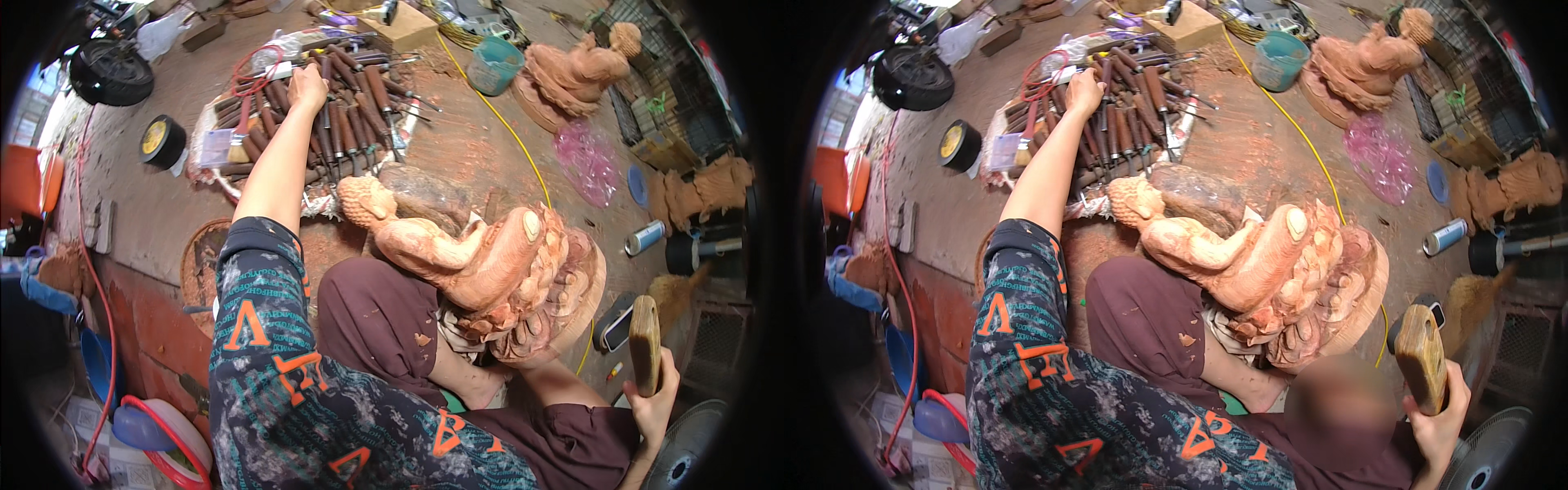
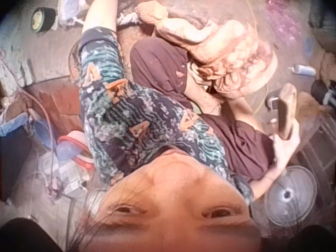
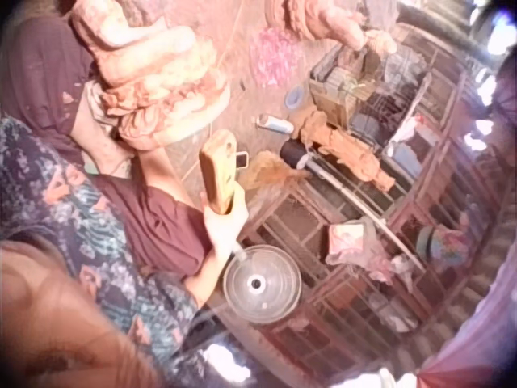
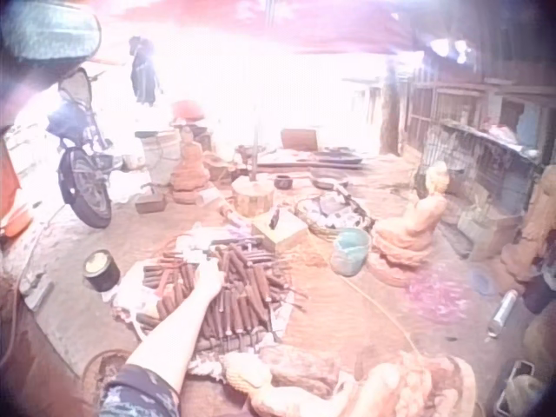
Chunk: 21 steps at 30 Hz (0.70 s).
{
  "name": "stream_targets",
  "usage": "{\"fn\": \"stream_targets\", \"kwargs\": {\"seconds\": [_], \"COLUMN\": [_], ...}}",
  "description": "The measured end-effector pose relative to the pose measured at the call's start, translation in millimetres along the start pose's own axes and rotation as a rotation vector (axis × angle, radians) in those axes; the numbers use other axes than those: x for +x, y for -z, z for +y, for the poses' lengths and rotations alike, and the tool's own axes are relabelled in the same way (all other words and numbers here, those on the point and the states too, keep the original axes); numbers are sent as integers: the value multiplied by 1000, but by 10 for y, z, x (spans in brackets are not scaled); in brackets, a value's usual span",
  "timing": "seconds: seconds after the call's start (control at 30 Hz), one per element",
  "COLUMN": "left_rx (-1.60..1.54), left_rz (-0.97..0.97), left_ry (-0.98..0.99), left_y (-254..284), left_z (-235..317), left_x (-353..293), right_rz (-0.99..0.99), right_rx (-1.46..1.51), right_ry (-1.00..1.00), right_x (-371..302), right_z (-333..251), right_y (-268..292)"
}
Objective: The person carves a wooden sculpture of a reclining figure using a chisel and a wooden mallet. They repeatedly strike the chisel to shape the wood, occasionally pausing to switch tools or inspect the work.
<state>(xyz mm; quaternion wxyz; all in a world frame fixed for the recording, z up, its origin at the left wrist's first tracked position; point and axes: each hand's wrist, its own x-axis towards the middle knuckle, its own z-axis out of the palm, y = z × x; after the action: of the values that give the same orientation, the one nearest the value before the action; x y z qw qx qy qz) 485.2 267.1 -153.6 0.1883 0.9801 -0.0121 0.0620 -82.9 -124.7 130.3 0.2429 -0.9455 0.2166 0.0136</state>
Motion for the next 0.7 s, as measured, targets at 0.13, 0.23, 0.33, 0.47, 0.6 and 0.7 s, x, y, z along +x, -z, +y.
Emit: {"fn": "stream_targets", "kwargs": {"seconds": [0.13,0.23,0.33,0.47,0.6,0.7], "left_rx": [290,149,-672,-1531,-1174,-1260], "left_rz": [-7,-73,-42,-319,-480,-310], "left_ry": [33,117,-12,-392,-1223,-1507], "left_y": [-414,-300,52,953,1334,1510], "left_z": [-155,-66,32,1675,2266,2422], "left_x": [315,380,298,-1568,-3422,-4405], "right_rz": [12,40,31,86,162,207], "right_rx": [-69,-122,-76,-115,-68,-209], "right_ry": [-5,-29,-67,-60,-7,181], "right_x": [79,-7,-59,-235,-232,-302], "right_z": [-15,-91,19,53,92,135], "right_y": [-9,93,76,131,23,-36]}}
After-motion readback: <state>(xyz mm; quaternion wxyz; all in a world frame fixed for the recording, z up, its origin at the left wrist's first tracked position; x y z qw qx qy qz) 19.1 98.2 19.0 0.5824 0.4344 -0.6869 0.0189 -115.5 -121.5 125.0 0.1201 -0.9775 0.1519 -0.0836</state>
